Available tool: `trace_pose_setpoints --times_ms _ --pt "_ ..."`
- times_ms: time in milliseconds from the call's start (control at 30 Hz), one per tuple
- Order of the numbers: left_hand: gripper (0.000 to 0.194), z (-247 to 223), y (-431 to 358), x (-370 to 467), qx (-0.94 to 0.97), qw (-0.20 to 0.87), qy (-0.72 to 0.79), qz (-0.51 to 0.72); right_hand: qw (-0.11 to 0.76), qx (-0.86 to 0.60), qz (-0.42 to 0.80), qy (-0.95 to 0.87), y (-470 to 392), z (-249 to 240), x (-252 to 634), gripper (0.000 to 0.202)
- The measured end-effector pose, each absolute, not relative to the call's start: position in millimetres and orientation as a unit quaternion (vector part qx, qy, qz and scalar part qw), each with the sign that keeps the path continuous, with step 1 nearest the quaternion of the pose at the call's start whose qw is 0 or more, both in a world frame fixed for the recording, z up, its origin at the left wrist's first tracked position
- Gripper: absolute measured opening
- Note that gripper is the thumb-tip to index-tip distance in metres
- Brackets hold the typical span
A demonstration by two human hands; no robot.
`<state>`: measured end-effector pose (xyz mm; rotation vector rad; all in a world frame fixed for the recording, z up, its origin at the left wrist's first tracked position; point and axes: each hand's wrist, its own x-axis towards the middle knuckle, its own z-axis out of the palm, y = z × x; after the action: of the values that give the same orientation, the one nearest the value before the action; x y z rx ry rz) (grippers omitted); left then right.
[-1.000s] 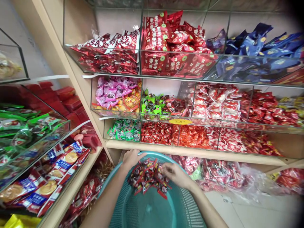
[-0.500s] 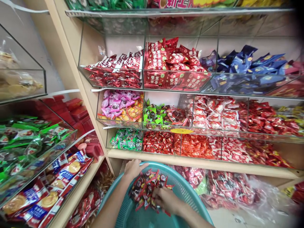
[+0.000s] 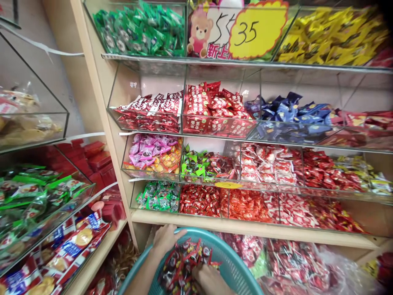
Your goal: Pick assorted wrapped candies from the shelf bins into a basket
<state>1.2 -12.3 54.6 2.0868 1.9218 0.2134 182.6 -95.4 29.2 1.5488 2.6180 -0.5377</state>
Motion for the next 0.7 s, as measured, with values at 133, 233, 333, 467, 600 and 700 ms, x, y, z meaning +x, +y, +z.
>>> trace_pose_setpoints --times_ms 133,233,333,467,600,700 --pt "0.064 47 -10 -1 0.724 0.145 0.671 0.07 -0.1 0.464 -0.177 0.862 -91 97 188 0.016" --pt "0.064 42 -8 -3 0.727 0.14 0.669 0.072 -0.202 0.427 -0.13 0.872 -76 168 204 0.019" --pt "0.062 40 -8 -4 0.727 0.141 0.668 0.075 -0.256 0.418 -0.026 0.871 -49 231 229 0.023" --pt "0.064 43 -11 -4 0.724 0.145 0.67 0.076 -0.237 0.467 0.099 0.846 -5 272 267 0.022" --pt "0.066 47 -13 -3 0.72 0.157 0.671 0.081 -0.179 0.473 0.134 0.852 20 274 288 0.02" --pt "0.065 50 -14 -3 0.721 0.163 0.669 0.079 -0.164 0.481 0.144 0.849 24 269 289 0.023"
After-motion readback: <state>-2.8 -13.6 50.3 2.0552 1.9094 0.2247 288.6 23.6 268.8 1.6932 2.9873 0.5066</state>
